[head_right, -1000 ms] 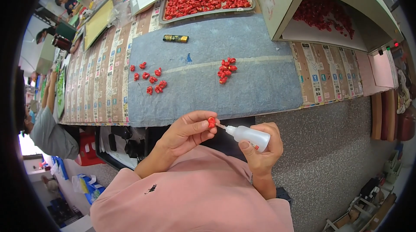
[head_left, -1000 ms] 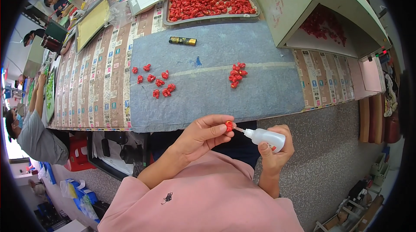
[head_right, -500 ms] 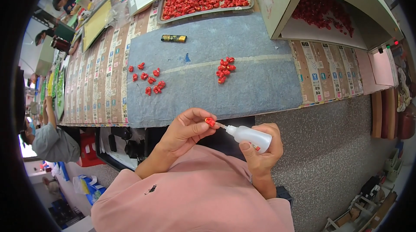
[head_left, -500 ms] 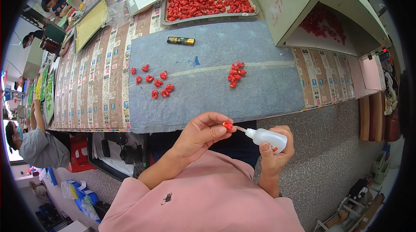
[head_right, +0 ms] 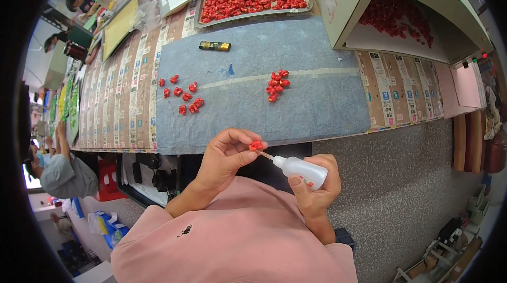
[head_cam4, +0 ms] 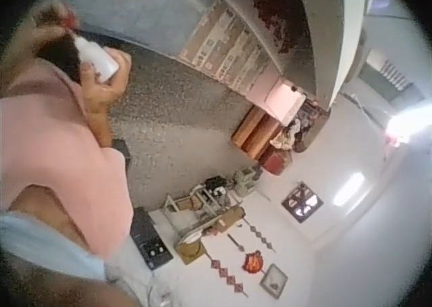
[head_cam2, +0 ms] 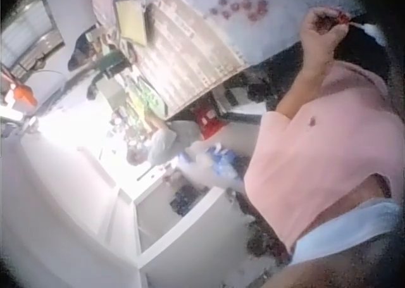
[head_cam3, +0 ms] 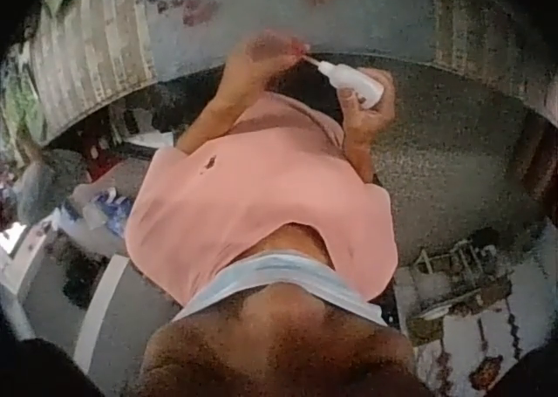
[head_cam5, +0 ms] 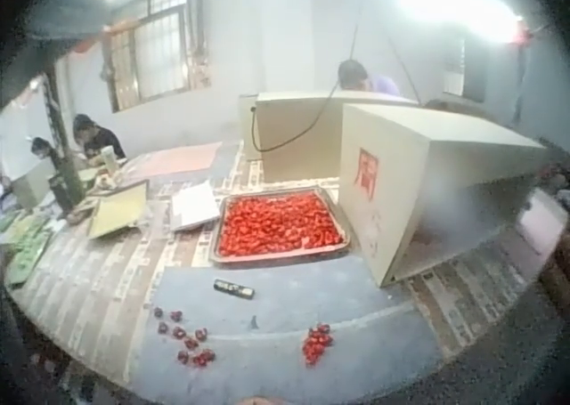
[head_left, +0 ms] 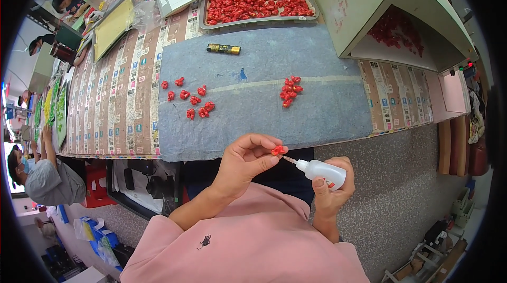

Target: The person assembles small red decorative pieces by hand, retrieving parts from a heating chamber and tray, applying adhesive from a squeeze bottle, and attaching the components together on the work surface.

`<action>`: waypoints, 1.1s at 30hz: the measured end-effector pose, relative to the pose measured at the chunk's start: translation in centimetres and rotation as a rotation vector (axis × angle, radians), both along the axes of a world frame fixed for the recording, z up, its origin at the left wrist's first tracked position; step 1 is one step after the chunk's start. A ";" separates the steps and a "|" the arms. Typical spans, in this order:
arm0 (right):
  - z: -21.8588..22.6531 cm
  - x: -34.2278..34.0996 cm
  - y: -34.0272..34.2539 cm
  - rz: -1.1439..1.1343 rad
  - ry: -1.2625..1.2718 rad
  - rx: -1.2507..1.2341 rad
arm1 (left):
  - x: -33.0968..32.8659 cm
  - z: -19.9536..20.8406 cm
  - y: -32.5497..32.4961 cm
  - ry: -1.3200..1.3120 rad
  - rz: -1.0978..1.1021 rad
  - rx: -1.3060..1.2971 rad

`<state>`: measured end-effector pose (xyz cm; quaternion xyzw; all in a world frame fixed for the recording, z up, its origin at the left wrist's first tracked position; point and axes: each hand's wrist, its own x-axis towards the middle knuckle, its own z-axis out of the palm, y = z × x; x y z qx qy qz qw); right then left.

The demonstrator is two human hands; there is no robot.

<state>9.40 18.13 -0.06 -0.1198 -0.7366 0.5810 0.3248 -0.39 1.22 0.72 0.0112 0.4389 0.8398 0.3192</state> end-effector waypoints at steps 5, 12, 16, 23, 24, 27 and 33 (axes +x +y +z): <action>-0.1 0.0 -0.1 -0.003 0.004 -0.009 | 0.1 -0.1 -0.1 0.001 -0.006 0.001; 0.2 -0.4 -0.2 -0.030 0.015 -0.051 | 0.0 0.0 -0.1 -0.049 -0.018 0.024; 0.0 -1.2 0.5 -0.050 0.060 -0.108 | -0.4 0.3 0.1 -0.092 -0.059 0.044; -0.3 -5.7 2.6 -0.001 -0.157 0.103 | -0.4 0.8 -0.3 -0.303 -0.139 0.093; -0.6 -6.4 2.9 -0.029 -0.149 0.118 | -0.4 1.0 -0.4 -0.318 -0.138 0.101; -1.3 -7.8 3.5 0.047 -0.122 0.140 | -0.1 0.2 -0.7 -0.364 -0.136 0.135; -0.7 -7.8 4.2 0.151 -0.249 0.100 | 0.0 -0.1 -0.3 -0.374 -0.180 0.176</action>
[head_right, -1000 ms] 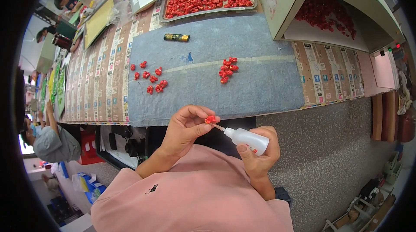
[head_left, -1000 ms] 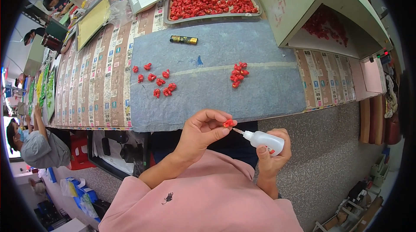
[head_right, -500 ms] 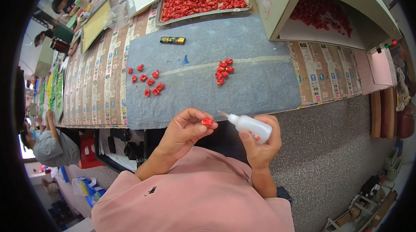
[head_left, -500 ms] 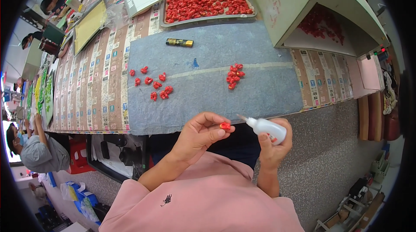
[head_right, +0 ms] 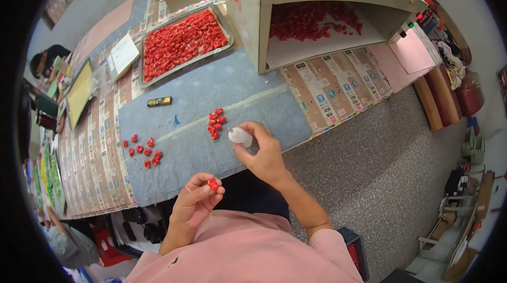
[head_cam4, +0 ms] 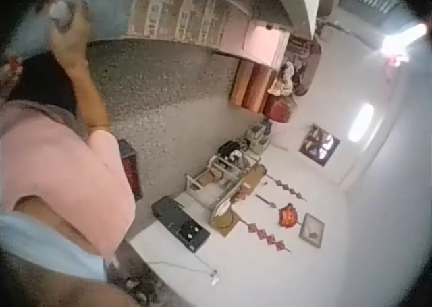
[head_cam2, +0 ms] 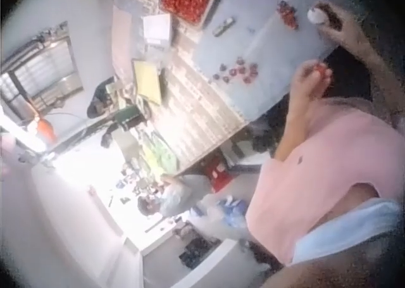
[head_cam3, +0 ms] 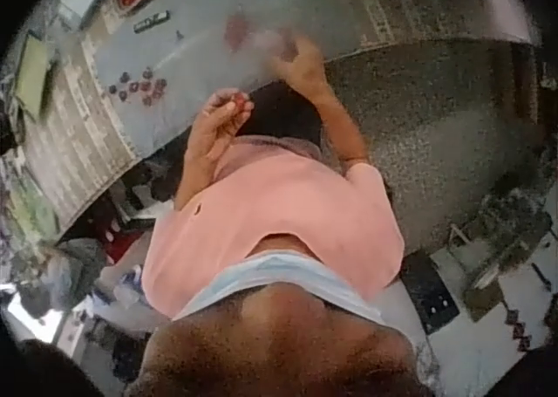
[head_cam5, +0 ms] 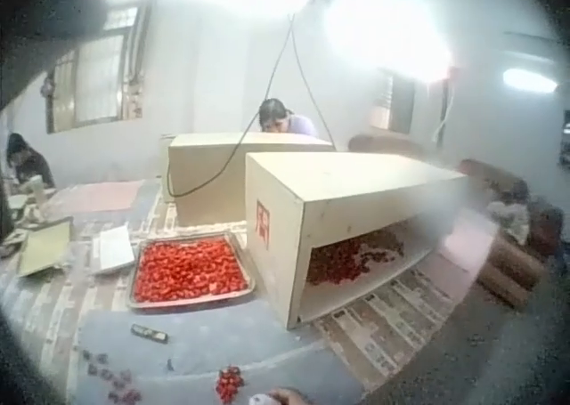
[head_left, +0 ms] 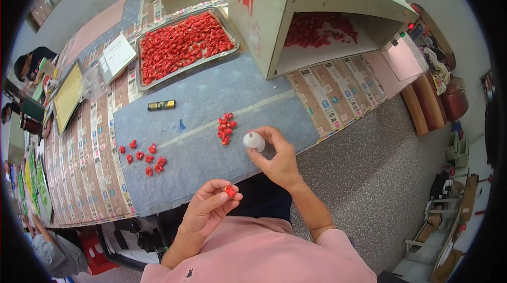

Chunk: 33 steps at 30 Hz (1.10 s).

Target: The person assembles small red decorative pieces by hand, retrieving parts from a heating chamber and tray, applying adhesive from a squeeze bottle, and attaching the components together on the work surface.

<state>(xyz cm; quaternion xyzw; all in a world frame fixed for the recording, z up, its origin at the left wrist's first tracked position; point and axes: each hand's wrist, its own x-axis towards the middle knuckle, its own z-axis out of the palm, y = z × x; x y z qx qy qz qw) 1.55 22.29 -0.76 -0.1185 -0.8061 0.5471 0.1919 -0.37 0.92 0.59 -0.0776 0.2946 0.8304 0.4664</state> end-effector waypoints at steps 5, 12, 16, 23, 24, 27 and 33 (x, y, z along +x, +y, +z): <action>1.7 0.1 1.6 0.023 0.071 -0.083 | -0.4 -0.2 0.5 -0.014 -0.017 0.010; 1.9 -6.9 13.3 -0.142 0.187 0.574 | -0.5 0.2 0.6 0.004 -0.008 -0.020; -0.3 -14.3 19.6 -0.283 0.207 0.738 | -0.2 0.4 1.0 0.001 -0.034 -0.037; -2.4 -18.9 22.5 -0.300 0.030 0.711 | 0.1 0.5 0.8 -0.015 -0.055 -0.065; -2.1 -18.6 22.4 -0.284 0.000 0.708 | 0.2 0.4 0.8 -0.026 -0.057 -0.059; -2.6 -18.8 22.3 -0.296 0.080 0.801 | 0.0 0.4 1.0 -0.055 -0.035 -0.099; -2.0 -17.6 22.5 -0.134 0.031 0.827 | 0.2 1.2 1.7 -0.045 -0.093 -0.062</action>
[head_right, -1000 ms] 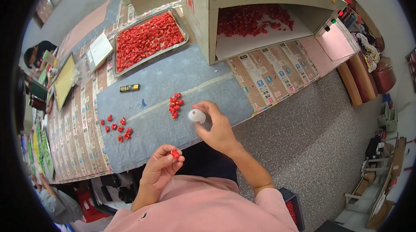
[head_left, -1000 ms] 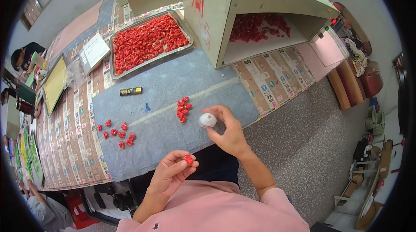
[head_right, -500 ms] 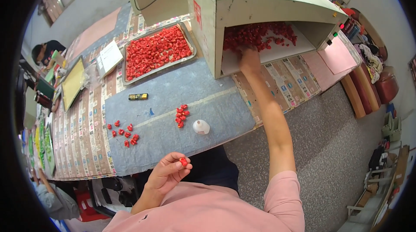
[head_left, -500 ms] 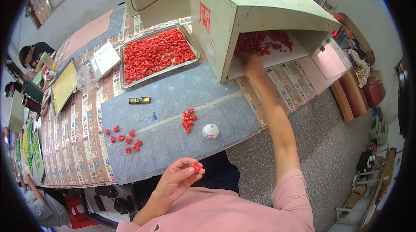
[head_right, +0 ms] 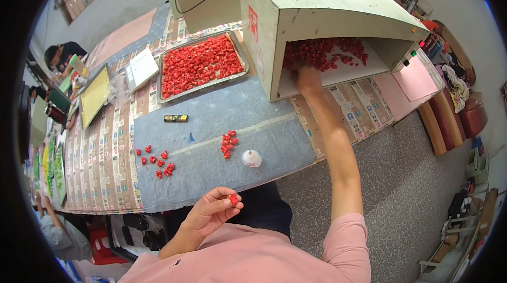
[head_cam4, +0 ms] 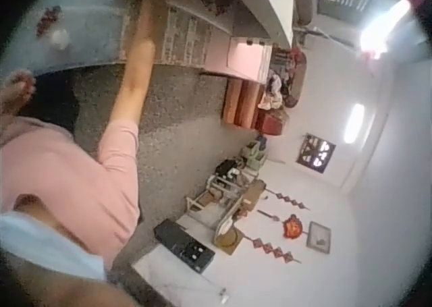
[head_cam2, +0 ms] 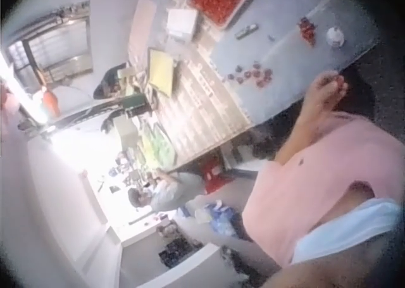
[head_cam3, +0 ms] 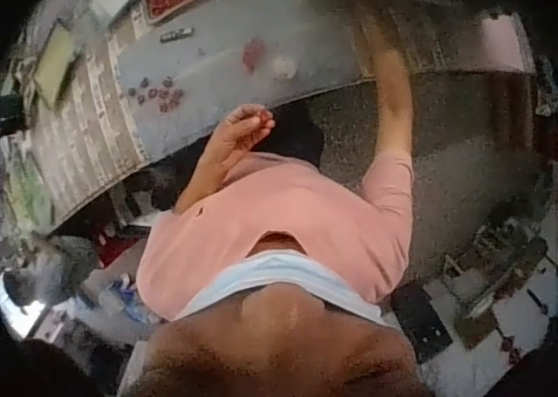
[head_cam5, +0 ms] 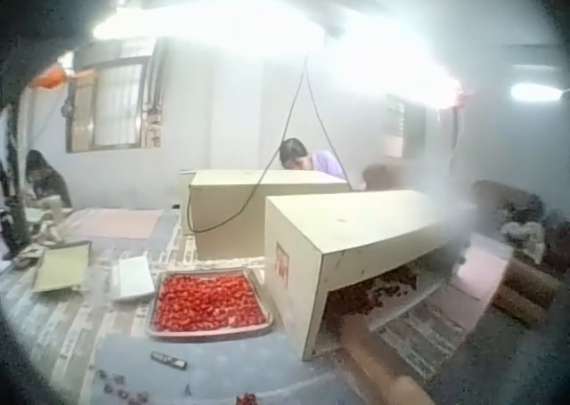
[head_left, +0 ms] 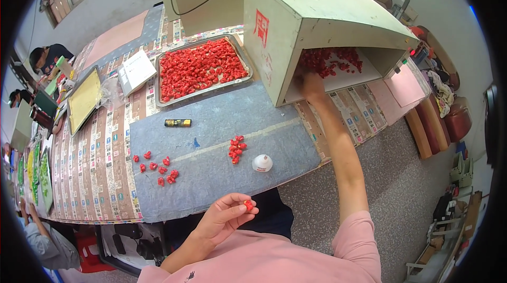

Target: The person assembles small red decorative pieces by hand, retrieving parts from a heating chamber and tray, applying adhesive from a squeeze bottle, and attaching the components together on the work surface.

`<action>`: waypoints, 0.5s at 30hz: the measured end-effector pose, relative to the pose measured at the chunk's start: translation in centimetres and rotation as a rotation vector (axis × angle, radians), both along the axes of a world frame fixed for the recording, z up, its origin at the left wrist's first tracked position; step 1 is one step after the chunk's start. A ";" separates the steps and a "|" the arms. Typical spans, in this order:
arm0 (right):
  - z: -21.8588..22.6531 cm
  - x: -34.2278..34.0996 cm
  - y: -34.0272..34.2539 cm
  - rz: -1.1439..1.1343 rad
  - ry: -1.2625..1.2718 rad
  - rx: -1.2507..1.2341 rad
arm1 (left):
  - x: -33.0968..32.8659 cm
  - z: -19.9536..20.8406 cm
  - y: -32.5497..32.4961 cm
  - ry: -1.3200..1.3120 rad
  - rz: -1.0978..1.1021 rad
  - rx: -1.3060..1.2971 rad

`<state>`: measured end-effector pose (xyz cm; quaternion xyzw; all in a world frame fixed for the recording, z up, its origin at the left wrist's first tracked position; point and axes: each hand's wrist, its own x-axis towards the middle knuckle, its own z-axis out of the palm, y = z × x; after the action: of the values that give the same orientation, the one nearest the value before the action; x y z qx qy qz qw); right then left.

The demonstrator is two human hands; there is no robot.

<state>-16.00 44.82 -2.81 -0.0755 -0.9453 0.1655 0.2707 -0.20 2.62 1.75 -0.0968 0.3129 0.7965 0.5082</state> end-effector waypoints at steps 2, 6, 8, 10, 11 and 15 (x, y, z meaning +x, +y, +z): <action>0.5 1.3 -1.2 0.045 0.080 -0.011 | -0.1 0.0 -0.4 0.003 0.035 0.010; 3.0 8.1 -7.7 0.034 0.203 -0.509 | -0.3 -0.8 -1.1 0.031 0.093 0.000; 4.6 12.8 -12.1 0.069 0.162 -0.780 | -0.4 -0.8 -1.2 0.027 0.107 0.006; 5.0 17.4 -16.4 0.088 0.109 -0.840 | -0.8 -1.1 -1.0 0.052 0.076 0.053; 4.4 19.0 -17.9 0.129 0.114 -0.853 | -0.9 -1.3 -0.8 0.038 0.088 0.045; 3.2 22.9 -24.0 0.252 0.062 -1.018 | -0.7 -1.6 -0.3 0.057 0.045 0.029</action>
<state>6.91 20.81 0.37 -0.0783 -0.7384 0.6375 0.2055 -0.91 2.28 0.15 -0.0738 0.3134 0.8145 0.4826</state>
